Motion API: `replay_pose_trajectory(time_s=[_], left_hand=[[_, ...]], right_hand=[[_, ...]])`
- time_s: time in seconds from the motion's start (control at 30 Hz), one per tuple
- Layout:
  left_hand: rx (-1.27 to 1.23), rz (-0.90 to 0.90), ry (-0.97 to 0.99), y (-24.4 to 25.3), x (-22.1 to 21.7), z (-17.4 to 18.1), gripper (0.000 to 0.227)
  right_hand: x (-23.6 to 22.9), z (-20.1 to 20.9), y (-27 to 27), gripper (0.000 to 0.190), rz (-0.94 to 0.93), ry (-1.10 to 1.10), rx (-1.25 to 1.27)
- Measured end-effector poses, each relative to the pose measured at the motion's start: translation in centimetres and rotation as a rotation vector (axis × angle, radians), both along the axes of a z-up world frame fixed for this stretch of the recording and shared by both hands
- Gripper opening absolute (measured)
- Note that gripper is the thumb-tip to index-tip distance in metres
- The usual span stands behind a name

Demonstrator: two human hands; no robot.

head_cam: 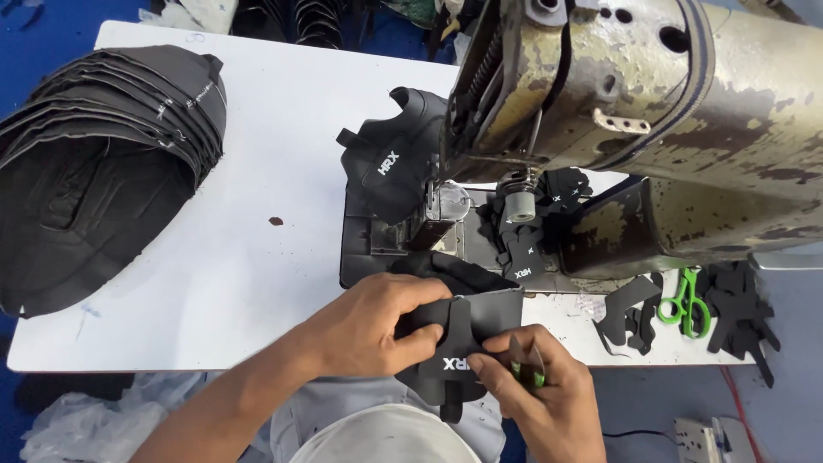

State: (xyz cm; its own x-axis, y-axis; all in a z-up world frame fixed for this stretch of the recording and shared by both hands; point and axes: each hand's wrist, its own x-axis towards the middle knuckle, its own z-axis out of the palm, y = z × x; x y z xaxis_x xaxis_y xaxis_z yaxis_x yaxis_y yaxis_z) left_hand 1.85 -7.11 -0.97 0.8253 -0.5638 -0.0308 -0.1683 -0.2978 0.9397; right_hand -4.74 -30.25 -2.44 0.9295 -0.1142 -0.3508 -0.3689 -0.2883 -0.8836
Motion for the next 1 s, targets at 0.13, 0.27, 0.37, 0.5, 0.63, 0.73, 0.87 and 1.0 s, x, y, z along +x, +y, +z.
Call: replay_pose_trajectory(time_s=[0.13, 0.27, 0.37, 0.5, 0.63, 0.73, 0.87, 1.0], left_hand=[[-0.027, -0.013, 0.002, 0.0, 0.0, -0.2, 0.025], [-0.042, -0.009, -0.069, -0.2, 0.0, -0.9, 0.029], [-0.037, 0.001, -0.081, -0.3, -0.1, -0.9, 0.029], [-0.012, 0.012, -0.05, -0.4, 0.2, -1.0, 0.027], [0.047, 0.02, 0.021, 0.0, 0.5, -0.6, 0.028], [0.062, 0.018, 0.046, 0.0, 0.7, -0.5, 0.029], [0.06, -0.005, 0.048, 0.2, 0.9, -0.5, 0.029], [0.064, -0.004, 0.066, 0.7, 1.0, -1.0, 0.029]], right_hand=[[0.2, -0.3, 0.1, 0.017, -0.035, 0.045, 0.076], [0.3, -0.2, 0.2, 0.019, -0.056, 0.068, 0.102], [0.1, -0.6, 0.2, 0.022, -0.068, 0.062, 0.072], [0.5, 0.5, -0.5, 0.022, -0.029, 0.076, 0.062], [1.5, 2.3, -1.4, 0.026, 0.127, -0.168, -0.23], [4.8, 4.5, -0.9, 0.039, 0.368, -0.415, -0.385], [8.0, 5.1, -1.1, 0.063, 0.715, -0.151, -0.365], [8.5, 4.8, -1.0, 0.067, 0.784, -0.08, -0.427]])
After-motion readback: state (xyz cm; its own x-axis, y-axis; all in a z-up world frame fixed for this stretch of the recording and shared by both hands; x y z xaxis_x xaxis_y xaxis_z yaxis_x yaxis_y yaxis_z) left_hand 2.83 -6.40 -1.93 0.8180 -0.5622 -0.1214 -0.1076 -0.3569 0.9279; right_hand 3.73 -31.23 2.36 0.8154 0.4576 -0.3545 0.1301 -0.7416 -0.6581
